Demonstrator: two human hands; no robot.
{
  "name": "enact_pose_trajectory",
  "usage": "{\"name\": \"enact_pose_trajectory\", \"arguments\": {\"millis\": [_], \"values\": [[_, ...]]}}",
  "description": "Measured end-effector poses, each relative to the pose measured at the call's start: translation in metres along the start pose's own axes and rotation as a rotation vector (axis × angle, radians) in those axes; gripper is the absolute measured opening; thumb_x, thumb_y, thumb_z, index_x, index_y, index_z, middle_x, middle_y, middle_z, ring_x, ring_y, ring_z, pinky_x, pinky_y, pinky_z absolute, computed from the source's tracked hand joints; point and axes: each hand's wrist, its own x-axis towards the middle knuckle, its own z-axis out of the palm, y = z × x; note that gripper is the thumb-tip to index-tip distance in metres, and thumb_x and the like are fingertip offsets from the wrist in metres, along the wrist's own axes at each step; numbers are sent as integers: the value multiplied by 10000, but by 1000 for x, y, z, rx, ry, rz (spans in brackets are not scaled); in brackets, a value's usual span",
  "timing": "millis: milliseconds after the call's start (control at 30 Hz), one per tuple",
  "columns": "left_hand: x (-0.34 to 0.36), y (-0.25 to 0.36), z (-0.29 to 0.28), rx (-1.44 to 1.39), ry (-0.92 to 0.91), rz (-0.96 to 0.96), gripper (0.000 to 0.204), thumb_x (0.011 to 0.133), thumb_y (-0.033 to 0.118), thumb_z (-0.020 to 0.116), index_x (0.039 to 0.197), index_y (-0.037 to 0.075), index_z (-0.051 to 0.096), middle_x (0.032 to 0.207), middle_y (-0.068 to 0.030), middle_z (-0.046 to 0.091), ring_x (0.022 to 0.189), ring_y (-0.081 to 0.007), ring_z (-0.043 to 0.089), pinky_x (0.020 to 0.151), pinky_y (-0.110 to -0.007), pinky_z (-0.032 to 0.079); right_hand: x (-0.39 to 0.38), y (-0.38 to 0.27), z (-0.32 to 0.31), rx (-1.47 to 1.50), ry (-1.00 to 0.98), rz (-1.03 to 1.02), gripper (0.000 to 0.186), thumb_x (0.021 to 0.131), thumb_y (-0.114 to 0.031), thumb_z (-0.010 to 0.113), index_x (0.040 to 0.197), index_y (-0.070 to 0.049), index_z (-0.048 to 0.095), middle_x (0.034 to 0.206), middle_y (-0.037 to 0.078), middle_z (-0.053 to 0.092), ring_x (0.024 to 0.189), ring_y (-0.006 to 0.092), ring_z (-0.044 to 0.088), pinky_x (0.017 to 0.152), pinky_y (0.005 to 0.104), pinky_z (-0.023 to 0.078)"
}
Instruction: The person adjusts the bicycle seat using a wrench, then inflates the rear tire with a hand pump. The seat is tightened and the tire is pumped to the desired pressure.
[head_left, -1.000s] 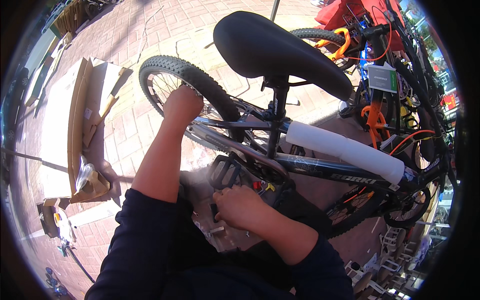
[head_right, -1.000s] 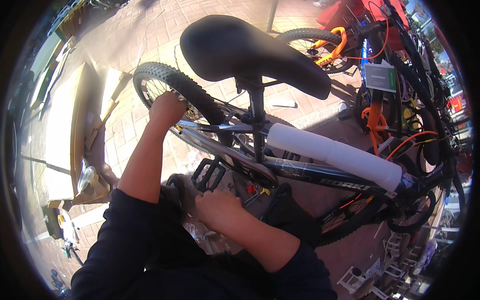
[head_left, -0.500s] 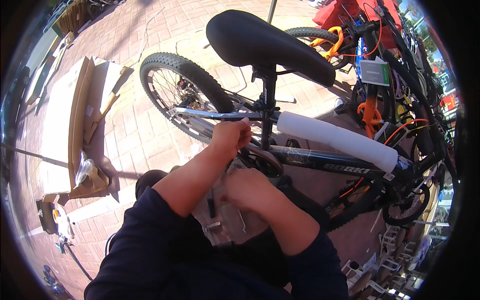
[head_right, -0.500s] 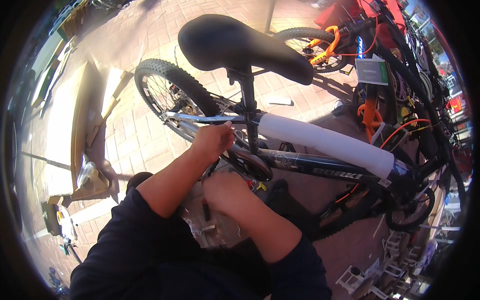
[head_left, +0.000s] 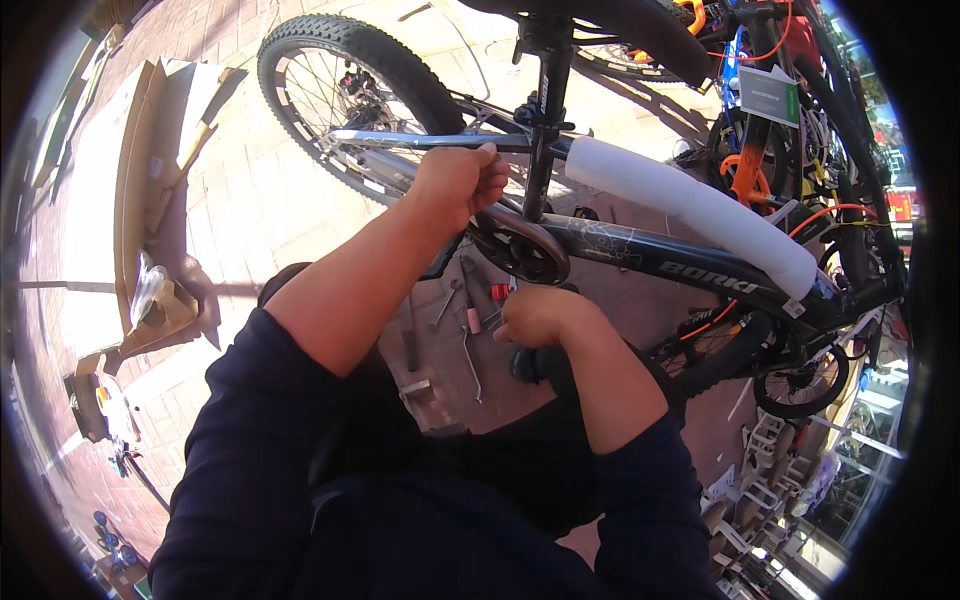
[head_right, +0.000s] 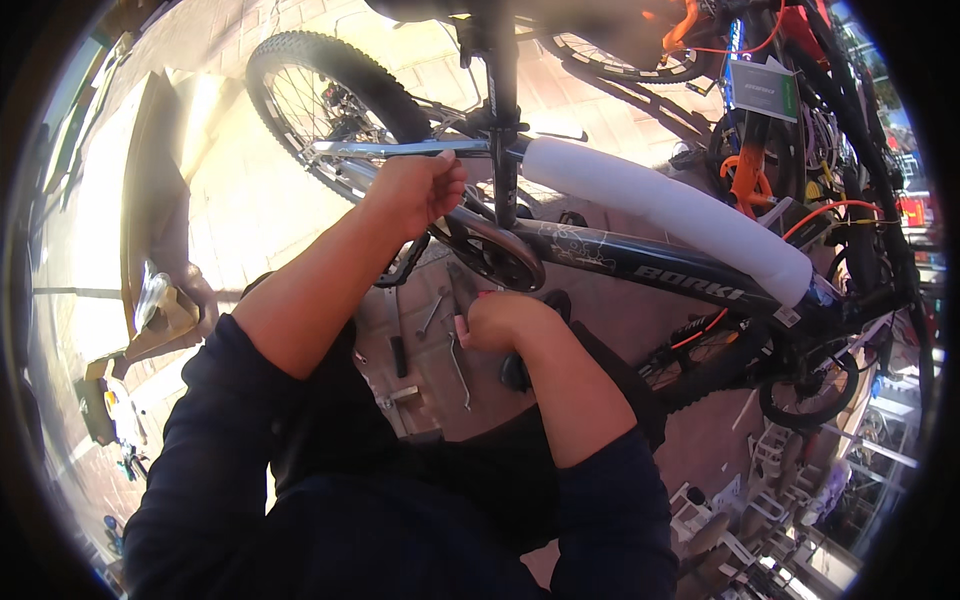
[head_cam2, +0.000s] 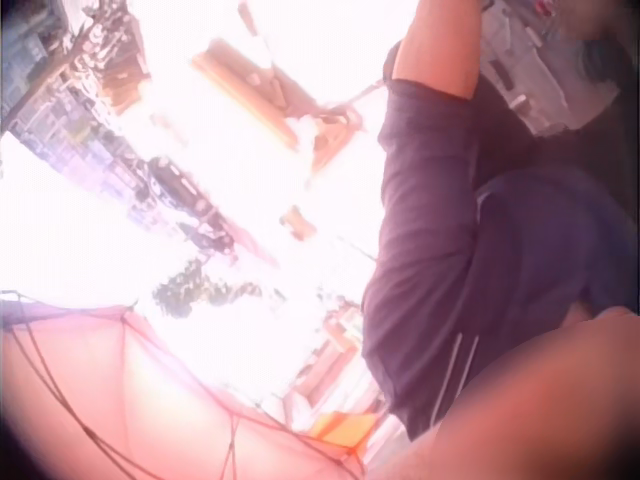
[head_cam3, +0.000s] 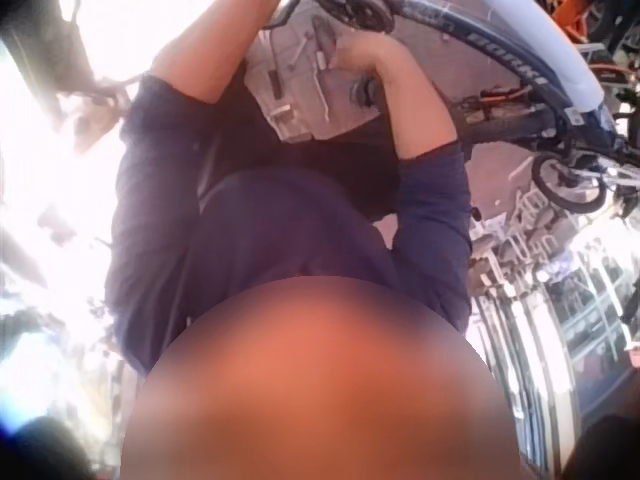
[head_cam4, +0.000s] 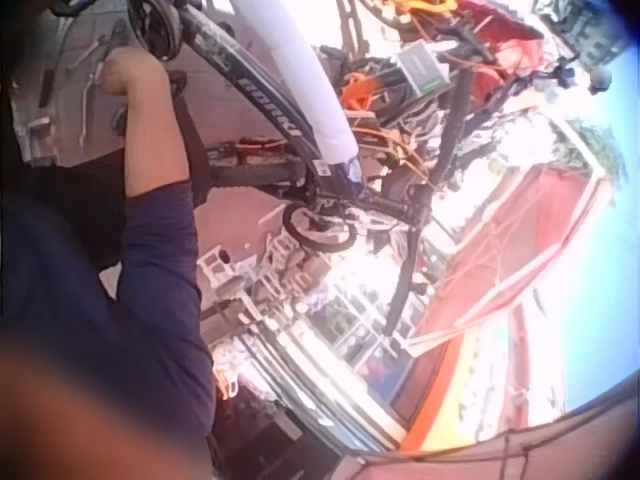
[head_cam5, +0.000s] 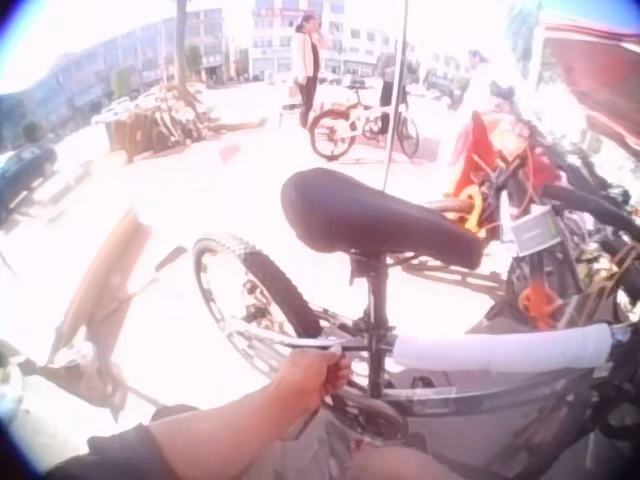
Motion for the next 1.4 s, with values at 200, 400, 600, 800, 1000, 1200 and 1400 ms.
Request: {"name": "enact_pose_trajectory", "arguments": {"millis": [200, 400, 600, 800, 1000, 1200, 1400], "values": [[-15, 10, 15, -28, 24, -81, 162, 983, 156, 568, 980, 6, 631, 880, -58, 672, 758, -142, 644, 650, -273, 553, 185, 92, 165, 527, 11, 511, 458, 985, -340, 512, 841, 58, 687, 778, 165, 694, 570, 282, 673, 535, 381, 551], [-40, 16, 1, -101, 29, -123, 144, 968, 128, 580, 1023, -1, 613, 944, -67, 662, 827, -154, 636, 737, -287, 542, 258, 111, 236, 1340, 501, 882, 325, 970, -232, 518, 833, 14, 682, 675, 139, 675, 527, 272, 659, 496, 368, 533], [-34, 18, 27, -18, -77, -182, 146, 966, 135, 582, 1037, 10, 606, 968, -79, 664, 853, -164, 639, 775, -309, 542, 337, 181, 337, 1172, 612, 1205, 227, 909, -115, 515, 833, -27, 710, 717, 133, 692, 636, 249, 699, 538, 376, 535], [-37, 17, -5, 19, -29, -97, 152, 982, 141, 536, 1037, 17, 603, 979, -88, 668, 860, -183, 645, 788, -330, 538, 220, 72, 180, 345, 234, 595, 252, 823, -141, 580, 975, -23, 743, 896, 133, 739, 875, 284, 718, 789, 434, 540], [-36, 15, -3, 847, -289, 200, 308, 954, 234, 593, 1114, -25, 640, 981, -135, 701, 911, -217, 666, 782, -343, 515, 52, 12, 28, -177, 14, 5, 245, 889, -195, 540, 1021, -124, 734, 1032, 143, 712, 1010, 330, 672, 852, 425, 532], [-75, 12, -35, 1235, -577, 488, 321, 949, 266, 594, 1165, 35, 652, 969, -147, 700, 926, -265, 667, 814, -385, 509, -58, -27, -37, -71, 840, 5, 94, 850, -164, 636, 886, -97, 691, 888, 98, 679, 844, 348, 646, 760, 460, 496], [-67, 20, -54, 517, -239, 91, 233, 972, 187, 573, 979, -27, 665, 821, -98, 689, 704, -192, 659, 639, -314, 521, -33, -47, -49, 241, 1559, -33, 124, 866, -182, 665, 866, -58, 661, 809, 125, 633, 739, 321, 625, 692, 421, 498]]}}
